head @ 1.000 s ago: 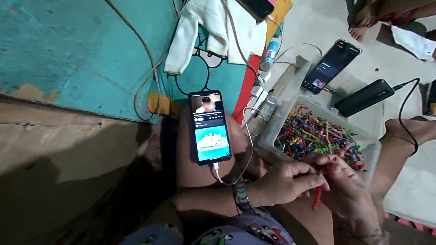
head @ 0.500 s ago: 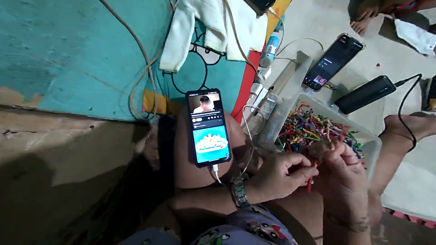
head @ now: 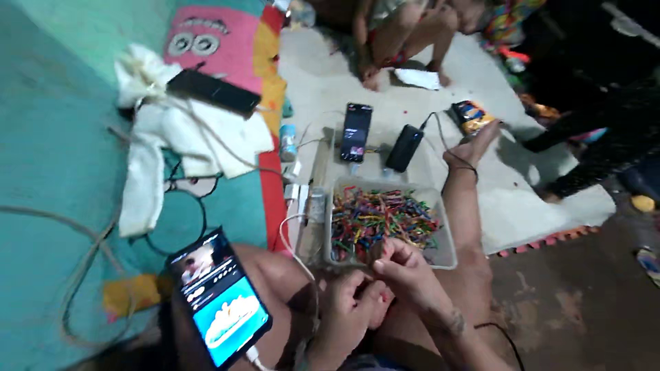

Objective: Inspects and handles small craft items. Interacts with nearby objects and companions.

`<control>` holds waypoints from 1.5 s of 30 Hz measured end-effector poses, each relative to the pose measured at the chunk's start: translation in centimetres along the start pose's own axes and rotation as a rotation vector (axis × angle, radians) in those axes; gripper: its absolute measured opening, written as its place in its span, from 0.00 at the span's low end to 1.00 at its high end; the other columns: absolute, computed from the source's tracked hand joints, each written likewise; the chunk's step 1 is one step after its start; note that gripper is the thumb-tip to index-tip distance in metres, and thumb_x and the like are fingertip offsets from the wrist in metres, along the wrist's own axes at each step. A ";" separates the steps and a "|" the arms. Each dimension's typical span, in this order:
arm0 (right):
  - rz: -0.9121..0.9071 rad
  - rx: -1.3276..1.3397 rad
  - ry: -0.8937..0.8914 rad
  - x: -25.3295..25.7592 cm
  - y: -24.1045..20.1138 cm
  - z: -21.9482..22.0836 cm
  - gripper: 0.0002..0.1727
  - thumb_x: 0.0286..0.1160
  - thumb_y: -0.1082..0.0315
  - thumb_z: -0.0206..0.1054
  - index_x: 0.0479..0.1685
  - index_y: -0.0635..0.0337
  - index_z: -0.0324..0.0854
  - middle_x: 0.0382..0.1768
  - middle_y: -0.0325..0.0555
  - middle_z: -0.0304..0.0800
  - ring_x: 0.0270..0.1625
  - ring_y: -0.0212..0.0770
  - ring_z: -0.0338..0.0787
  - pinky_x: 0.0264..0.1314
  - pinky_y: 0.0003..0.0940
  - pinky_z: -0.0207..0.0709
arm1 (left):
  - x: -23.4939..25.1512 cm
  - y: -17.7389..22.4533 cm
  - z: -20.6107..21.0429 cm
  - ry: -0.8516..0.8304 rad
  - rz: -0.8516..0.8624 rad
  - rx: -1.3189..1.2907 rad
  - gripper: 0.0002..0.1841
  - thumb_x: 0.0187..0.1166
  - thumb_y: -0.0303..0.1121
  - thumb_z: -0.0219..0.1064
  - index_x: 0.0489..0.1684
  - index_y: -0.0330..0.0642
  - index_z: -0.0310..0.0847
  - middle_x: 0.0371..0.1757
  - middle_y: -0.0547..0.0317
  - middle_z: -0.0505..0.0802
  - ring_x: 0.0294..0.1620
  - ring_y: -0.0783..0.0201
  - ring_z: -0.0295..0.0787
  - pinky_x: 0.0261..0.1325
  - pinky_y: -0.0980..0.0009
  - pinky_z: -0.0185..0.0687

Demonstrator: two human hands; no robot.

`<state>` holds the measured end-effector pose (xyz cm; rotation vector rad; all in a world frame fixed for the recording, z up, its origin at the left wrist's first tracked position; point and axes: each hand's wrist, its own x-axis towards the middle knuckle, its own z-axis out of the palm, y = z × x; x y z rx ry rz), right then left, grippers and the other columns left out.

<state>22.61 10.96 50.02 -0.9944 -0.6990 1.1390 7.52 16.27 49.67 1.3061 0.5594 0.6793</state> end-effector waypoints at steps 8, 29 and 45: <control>-0.025 0.145 -0.333 -0.8 0.5 -2.5 0.07 0.80 0.59 0.69 0.45 0.42 0.94 0.50 0.30 0.96 0.56 0.27 0.91 0.70 0.32 0.80 | -0.2 1.2 1.1 -0.156 -0.516 -0.693 0.15 0.85 0.29 0.53 0.35 0.50 0.88 0.27 0.70 0.89 0.24 0.79 0.81 0.29 0.82 0.77; -0.230 0.395 -0.161 -0.6 -0.9 -6.1 0.03 0.70 0.62 0.76 0.40 0.42 0.92 0.40 0.31 0.94 0.48 0.29 0.92 0.61 0.32 0.85 | 3.4 1.7 5.9 -0.326 -0.485 -0.552 0.10 0.86 0.37 0.63 0.36 0.48 0.89 0.28 0.71 0.88 0.23 0.82 0.79 0.27 0.87 0.74; -0.227 0.353 0.054 -0.2 -0.1 -8.9 0.03 0.67 0.61 0.79 0.37 0.45 0.94 0.36 0.32 0.94 0.38 0.24 0.91 0.46 0.22 0.86 | 7.0 1.5 6.5 -0.346 -0.555 -0.205 0.11 0.88 0.31 0.56 0.39 0.46 0.86 0.28 0.72 0.87 0.24 0.82 0.80 0.30 0.86 0.77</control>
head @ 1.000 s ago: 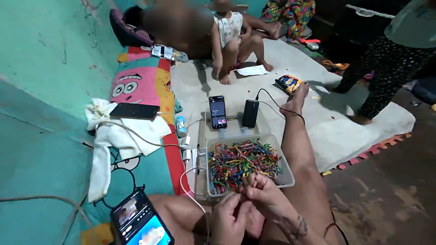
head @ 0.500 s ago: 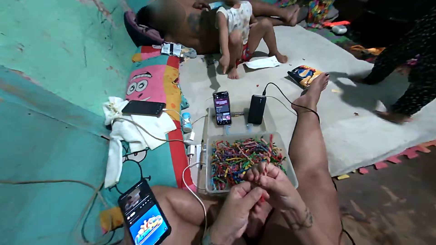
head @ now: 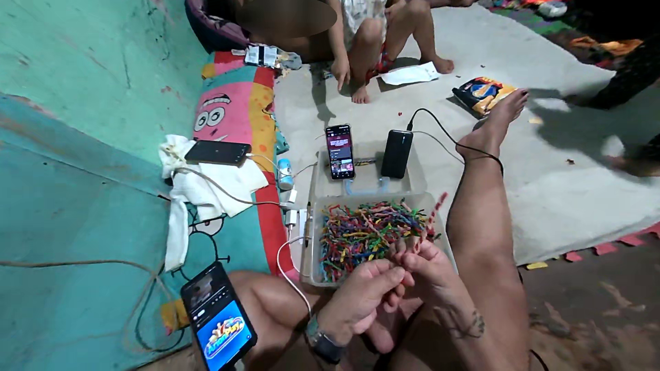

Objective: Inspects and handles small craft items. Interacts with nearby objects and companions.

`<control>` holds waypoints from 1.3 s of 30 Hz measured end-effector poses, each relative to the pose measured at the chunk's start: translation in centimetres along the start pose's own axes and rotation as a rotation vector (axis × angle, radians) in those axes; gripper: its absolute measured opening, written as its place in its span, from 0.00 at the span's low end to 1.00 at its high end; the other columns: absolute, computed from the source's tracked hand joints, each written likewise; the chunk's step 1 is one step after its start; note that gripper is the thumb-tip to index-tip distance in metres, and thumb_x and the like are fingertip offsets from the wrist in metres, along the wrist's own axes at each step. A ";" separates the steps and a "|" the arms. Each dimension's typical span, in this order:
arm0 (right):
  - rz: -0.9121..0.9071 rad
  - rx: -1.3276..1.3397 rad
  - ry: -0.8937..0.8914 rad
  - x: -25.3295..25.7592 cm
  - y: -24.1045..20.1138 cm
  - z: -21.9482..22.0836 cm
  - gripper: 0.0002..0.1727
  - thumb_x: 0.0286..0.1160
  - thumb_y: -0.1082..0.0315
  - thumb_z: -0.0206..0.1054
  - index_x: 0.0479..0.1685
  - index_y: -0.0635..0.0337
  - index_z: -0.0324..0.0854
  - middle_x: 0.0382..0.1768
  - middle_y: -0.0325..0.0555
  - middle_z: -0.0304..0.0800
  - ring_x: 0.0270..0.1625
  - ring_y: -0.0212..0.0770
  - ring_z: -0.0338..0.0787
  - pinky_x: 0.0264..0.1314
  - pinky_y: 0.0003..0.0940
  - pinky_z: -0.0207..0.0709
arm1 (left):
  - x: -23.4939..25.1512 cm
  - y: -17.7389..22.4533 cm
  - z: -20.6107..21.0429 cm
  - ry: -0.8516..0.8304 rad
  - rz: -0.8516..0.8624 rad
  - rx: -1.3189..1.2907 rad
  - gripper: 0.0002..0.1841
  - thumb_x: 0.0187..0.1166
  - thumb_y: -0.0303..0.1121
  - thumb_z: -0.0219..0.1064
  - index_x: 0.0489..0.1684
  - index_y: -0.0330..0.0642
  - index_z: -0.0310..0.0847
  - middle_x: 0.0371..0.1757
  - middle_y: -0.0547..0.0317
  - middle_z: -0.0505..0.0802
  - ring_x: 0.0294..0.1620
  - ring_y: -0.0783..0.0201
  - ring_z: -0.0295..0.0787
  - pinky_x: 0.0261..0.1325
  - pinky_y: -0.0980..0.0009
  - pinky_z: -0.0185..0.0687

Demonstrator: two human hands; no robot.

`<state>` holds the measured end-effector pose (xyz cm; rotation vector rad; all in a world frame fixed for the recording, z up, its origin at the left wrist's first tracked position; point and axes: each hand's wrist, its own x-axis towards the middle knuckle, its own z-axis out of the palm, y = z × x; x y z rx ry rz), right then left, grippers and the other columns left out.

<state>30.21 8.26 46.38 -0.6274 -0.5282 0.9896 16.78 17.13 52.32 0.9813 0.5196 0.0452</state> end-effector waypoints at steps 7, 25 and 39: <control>0.064 0.011 0.325 0.9 -0.1 0.2 0.09 0.66 0.67 0.78 0.26 0.49 0.82 0.25 0.35 0.88 0.28 0.26 0.87 0.34 0.22 0.83 | 2.8 -1.2 0.1 0.232 0.682 1.378 0.11 0.81 0.34 0.64 0.37 0.37 0.90 0.36 0.51 0.91 0.39 0.57 0.92 0.45 0.63 0.90; -0.095 -0.165 0.377 1.4 -0.1 -3.1 0.03 0.75 0.61 0.74 0.39 0.47 0.86 0.39 0.36 0.93 0.39 0.28 0.91 0.46 0.23 0.87 | 22.0 13.9 -20.2 0.558 0.128 1.136 0.34 0.78 0.36 0.75 0.82 0.30 0.67 0.77 0.31 0.79 0.78 0.37 0.76 0.81 0.40 0.68; -0.058 -0.151 0.387 1.8 0.0 -2.8 0.03 0.78 0.65 0.70 0.40 0.51 0.87 0.38 0.38 0.92 0.39 0.29 0.90 0.47 0.25 0.86 | 19.4 13.8 -17.3 0.980 0.471 0.719 0.28 0.88 0.34 0.56 0.82 0.25 0.63 0.79 0.25 0.74 0.81 0.35 0.70 0.81 0.43 0.67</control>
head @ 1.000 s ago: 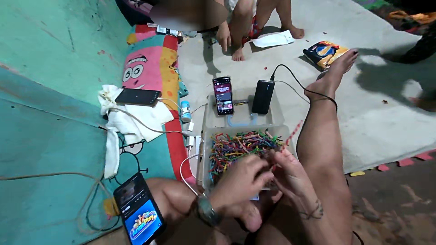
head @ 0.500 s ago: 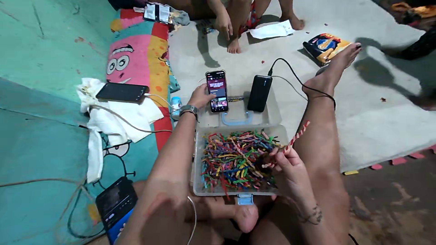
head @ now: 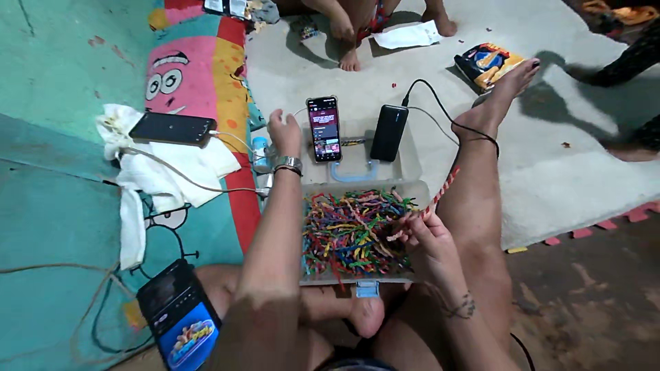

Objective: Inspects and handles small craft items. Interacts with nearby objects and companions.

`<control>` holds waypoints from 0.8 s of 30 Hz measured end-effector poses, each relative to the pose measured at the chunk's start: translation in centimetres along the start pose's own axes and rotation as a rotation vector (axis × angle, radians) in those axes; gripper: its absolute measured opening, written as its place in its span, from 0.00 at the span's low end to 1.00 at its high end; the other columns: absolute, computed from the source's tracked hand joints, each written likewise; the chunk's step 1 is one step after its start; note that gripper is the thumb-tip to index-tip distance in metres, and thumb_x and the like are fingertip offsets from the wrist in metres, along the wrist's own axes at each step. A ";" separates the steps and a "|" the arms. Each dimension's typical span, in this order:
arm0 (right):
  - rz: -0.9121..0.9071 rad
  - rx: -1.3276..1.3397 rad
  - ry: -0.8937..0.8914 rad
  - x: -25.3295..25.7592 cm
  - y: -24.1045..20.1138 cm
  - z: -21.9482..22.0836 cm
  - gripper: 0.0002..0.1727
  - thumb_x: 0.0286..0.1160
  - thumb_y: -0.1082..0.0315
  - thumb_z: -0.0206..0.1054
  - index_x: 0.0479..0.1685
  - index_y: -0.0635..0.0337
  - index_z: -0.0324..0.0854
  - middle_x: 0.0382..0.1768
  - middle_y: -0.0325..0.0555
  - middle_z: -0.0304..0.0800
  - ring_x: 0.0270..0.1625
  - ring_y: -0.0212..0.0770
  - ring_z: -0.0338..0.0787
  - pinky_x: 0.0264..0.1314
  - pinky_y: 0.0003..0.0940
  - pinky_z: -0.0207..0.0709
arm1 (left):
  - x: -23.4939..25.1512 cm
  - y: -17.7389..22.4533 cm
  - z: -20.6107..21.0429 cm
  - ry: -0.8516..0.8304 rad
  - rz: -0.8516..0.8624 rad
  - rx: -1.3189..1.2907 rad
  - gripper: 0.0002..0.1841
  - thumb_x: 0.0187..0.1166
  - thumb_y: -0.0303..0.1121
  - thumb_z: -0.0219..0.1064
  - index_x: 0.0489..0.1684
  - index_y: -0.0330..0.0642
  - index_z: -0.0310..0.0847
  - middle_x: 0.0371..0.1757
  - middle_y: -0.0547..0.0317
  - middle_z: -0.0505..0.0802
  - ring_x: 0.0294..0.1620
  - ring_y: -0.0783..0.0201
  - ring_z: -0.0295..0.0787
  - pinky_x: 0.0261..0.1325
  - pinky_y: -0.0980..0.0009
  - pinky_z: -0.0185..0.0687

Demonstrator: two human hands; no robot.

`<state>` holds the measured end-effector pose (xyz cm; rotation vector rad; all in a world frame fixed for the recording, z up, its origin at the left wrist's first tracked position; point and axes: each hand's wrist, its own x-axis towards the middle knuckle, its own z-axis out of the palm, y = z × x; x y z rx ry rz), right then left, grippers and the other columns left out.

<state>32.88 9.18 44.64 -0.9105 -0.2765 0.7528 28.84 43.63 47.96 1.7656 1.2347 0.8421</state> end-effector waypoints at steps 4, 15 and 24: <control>-0.041 -0.057 -0.029 -0.5 -0.7 1.2 0.06 0.82 0.64 0.66 0.43 0.51 0.89 0.41 0.35 0.94 0.41 0.27 0.91 0.47 0.24 0.86 | -11.5 7.5 -1.7 -0.133 0.078 -0.082 0.20 0.89 0.35 0.56 0.71 0.29 0.73 0.64 0.37 0.85 0.61 0.50 0.86 0.63 0.54 0.83; 0.002 -0.109 -0.496 -4.6 -3.3 2.4 0.13 0.84 0.55 0.65 0.51 0.47 0.93 0.60 0.33 0.92 0.50 0.23 0.90 0.52 0.20 0.85 | -28.8 5.8 -6.8 -0.983 -0.483 -0.770 0.14 0.89 0.28 0.54 0.66 0.37 0.77 0.39 0.66 0.89 0.34 0.75 0.86 0.40 0.78 0.85; 0.178 0.018 -0.478 -7.1 -0.6 4.3 0.03 0.70 0.60 0.77 0.38 0.45 0.94 0.42 0.31 0.94 0.49 0.26 0.90 0.60 0.26 0.83 | -32.3 1.9 -9.6 -0.846 -0.425 -0.868 0.05 0.82 0.25 0.62 0.47 0.43 0.82 0.36 0.71 0.89 0.29 0.81 0.81 0.35 0.84 0.78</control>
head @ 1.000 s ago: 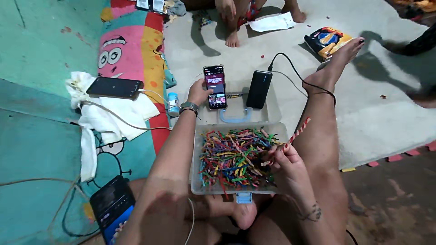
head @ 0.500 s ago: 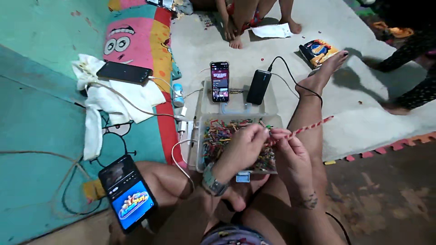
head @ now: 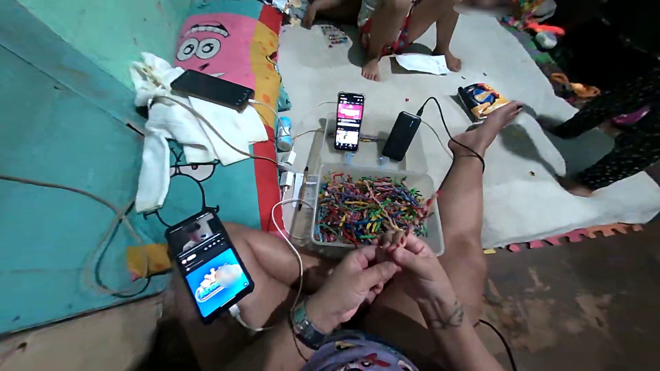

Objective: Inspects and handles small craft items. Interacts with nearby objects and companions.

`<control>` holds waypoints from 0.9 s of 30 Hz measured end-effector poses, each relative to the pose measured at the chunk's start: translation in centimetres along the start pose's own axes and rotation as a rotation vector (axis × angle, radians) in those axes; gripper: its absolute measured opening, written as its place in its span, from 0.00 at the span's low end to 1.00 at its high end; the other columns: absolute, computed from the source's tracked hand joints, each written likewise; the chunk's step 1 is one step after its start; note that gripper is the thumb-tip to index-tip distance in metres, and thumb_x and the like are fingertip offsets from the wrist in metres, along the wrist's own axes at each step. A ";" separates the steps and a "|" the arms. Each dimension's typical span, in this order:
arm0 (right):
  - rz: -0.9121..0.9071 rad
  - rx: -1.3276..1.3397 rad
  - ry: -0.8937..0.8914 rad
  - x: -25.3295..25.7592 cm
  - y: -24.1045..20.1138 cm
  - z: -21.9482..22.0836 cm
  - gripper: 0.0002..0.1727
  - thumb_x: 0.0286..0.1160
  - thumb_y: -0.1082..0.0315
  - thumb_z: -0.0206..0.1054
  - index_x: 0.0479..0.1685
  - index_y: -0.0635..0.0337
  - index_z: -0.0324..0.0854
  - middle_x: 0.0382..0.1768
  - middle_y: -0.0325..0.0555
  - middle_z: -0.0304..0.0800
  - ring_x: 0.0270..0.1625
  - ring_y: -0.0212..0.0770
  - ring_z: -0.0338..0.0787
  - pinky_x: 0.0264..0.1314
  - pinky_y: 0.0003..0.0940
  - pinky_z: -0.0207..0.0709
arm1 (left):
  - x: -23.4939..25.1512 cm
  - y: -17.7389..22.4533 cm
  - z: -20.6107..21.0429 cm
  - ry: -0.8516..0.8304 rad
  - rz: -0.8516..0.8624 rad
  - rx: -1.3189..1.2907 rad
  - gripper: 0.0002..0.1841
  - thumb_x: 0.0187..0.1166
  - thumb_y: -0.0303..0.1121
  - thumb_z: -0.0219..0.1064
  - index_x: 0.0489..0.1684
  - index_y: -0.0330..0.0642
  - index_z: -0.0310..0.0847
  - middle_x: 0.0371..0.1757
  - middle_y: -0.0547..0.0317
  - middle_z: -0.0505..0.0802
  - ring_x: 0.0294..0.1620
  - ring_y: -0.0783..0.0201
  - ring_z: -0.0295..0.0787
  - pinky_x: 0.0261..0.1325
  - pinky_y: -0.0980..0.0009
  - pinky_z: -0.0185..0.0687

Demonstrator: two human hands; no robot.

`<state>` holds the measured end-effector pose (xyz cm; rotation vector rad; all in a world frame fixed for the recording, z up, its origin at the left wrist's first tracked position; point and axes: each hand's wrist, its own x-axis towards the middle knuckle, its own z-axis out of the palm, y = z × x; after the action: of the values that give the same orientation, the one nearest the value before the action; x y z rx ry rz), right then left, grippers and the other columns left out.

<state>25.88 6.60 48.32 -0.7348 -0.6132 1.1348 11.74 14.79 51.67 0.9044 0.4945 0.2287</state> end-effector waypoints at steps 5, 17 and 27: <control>0.026 -0.072 0.239 0.3 1.0 2.3 0.05 0.65 0.66 0.80 0.31 0.48 0.88 0.33 0.34 0.91 0.36 0.26 0.90 0.44 0.24 0.86 | 0.0 -1.6 -1.3 0.275 0.546 0.694 0.09 0.78 0.30 0.67 0.33 0.32 0.86 0.36 0.57 0.88 0.39 0.77 0.84 0.45 0.83 0.81; 0.074 -0.104 -0.133 2.4 0.9 2.1 0.06 0.76 0.58 0.73 0.43 0.45 0.93 0.44 0.30 0.94 0.47 0.24 0.89 0.56 0.24 0.83 | -1.4 -0.3 -2.6 0.043 0.139 -0.164 0.06 0.83 0.25 0.61 0.45 0.43 0.84 0.34 0.71 0.90 0.28 0.82 0.81 0.34 0.85 0.78; -0.034 -0.493 -0.149 7.7 0.4 2.9 0.20 0.80 0.35 0.58 0.39 0.33 0.88 0.39 0.19 0.90 0.48 0.22 0.88 0.57 0.25 0.83 | -1.1 -1.1 -3.8 0.294 0.627 0.246 0.07 0.84 0.28 0.63 0.38 0.34 0.82 0.33 0.68 0.86 0.32 0.84 0.80 0.38 0.85 0.79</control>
<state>25.85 14.62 50.31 -1.0592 -1.0481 1.0207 8.83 16.29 49.18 1.2614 0.5038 0.8957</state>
